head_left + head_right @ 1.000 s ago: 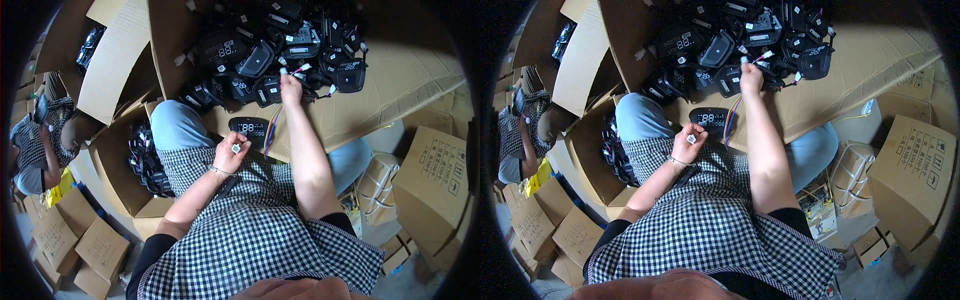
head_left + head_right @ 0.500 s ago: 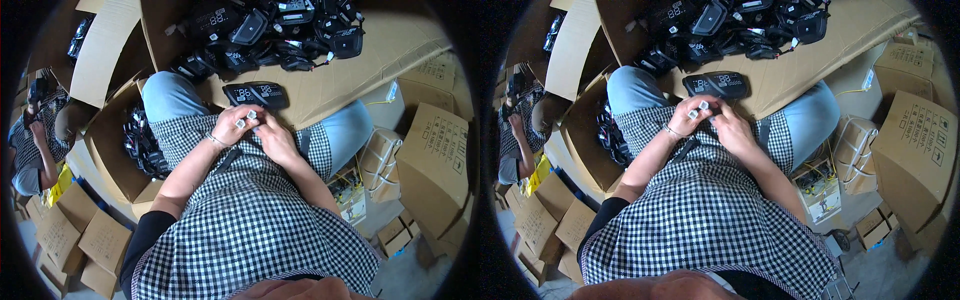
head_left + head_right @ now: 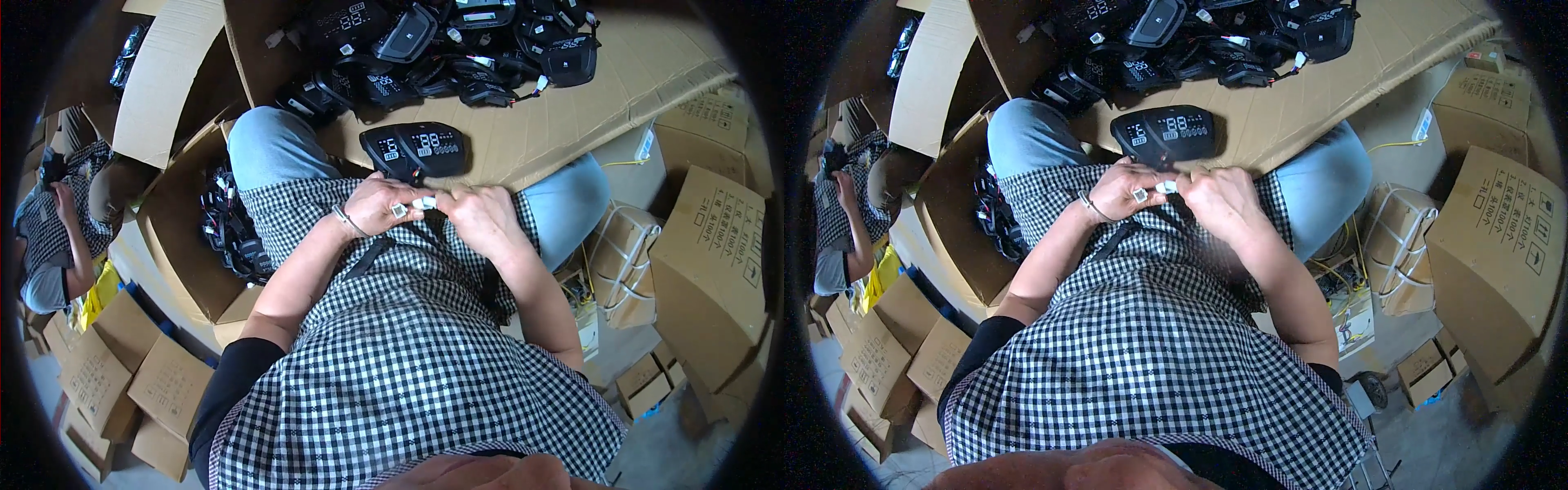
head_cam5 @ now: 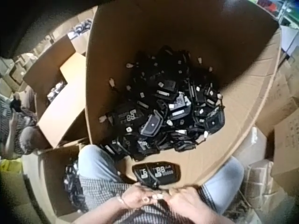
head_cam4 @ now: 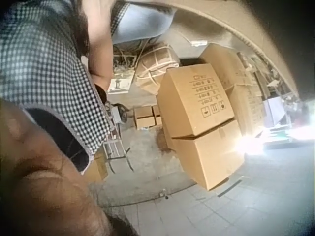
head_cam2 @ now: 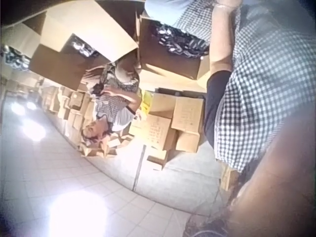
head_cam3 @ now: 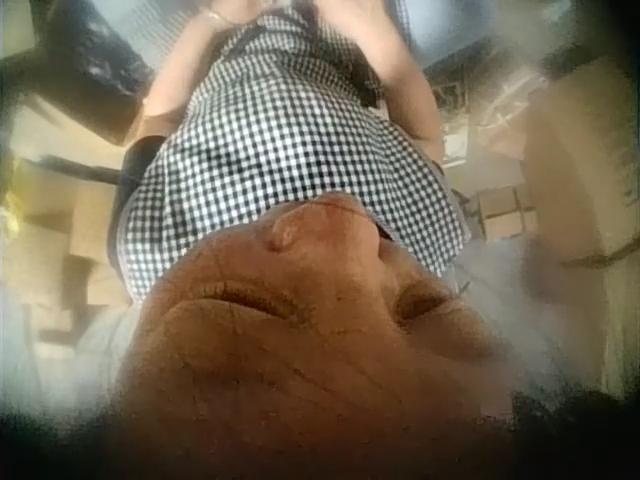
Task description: The person organizes electronic display units and their wiring harnesses by hand, taking them from cardboard boxes and arranging them on a warehouse floor.
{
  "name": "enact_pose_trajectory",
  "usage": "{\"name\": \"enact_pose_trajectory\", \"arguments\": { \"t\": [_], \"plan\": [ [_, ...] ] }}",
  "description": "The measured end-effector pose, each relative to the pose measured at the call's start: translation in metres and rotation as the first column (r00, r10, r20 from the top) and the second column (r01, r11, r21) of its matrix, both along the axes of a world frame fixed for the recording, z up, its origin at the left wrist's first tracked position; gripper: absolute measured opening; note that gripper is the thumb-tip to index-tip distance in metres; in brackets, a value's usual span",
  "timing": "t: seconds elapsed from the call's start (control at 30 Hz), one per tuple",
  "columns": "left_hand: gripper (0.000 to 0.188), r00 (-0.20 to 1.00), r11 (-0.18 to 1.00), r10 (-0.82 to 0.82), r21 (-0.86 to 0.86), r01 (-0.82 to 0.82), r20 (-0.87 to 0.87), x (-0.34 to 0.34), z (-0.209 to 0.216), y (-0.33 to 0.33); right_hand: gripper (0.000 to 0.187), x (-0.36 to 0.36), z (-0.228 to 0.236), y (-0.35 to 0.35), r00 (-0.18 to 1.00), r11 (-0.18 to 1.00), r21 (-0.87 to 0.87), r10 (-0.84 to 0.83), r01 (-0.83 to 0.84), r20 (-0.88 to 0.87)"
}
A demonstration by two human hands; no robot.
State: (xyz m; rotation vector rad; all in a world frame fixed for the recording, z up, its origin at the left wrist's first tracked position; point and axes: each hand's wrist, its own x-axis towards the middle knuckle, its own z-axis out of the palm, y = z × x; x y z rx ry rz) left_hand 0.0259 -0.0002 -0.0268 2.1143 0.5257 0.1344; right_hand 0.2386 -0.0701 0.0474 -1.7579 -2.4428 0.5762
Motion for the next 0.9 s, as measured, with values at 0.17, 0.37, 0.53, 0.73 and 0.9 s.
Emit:
{"name": "enact_pose_trajectory", "arguments": {
  "t": [0.17,0.37,0.53,0.73,0.9],
  "plan": [
    [0.031,0.998,0.998,-0.063,-0.028,0.063,0.002,0.003,0.004,0.004,0.007,-0.004,-0.020,0.007,0.967,0.967,-0.078,0.246,-0.241,0.071],
    [0.030,0.946,0.915,0.322,-0.246,-0.319,-0.032,0.005,0.010,0.004,0.009,0.013,-0.017,0.050,0.997,0.985,-0.170,-0.046,0.034,-0.065],
    [0.022,0.821,0.667,0.563,-0.533,-0.520,-0.096,0.009,0.009,0.004,0.019,0.045,-0.090,0.166,0.691,0.696,0.045,-0.701,0.717,-0.175],
    [0.011,0.898,0.836,0.440,-0.367,-0.408,0.004,0.030,0.002,0.006,0.035,0.099,-0.197,0.190,0.570,0.543,-0.315,-0.821,0.778,-0.008],
    [0.011,0.857,0.825,0.515,-0.290,-0.485,0.033,0.008,-0.003,0.002,0.011,-0.001,-0.080,0.108,0.659,0.712,-0.101,-0.687,0.695,-0.305]
  ]
}}
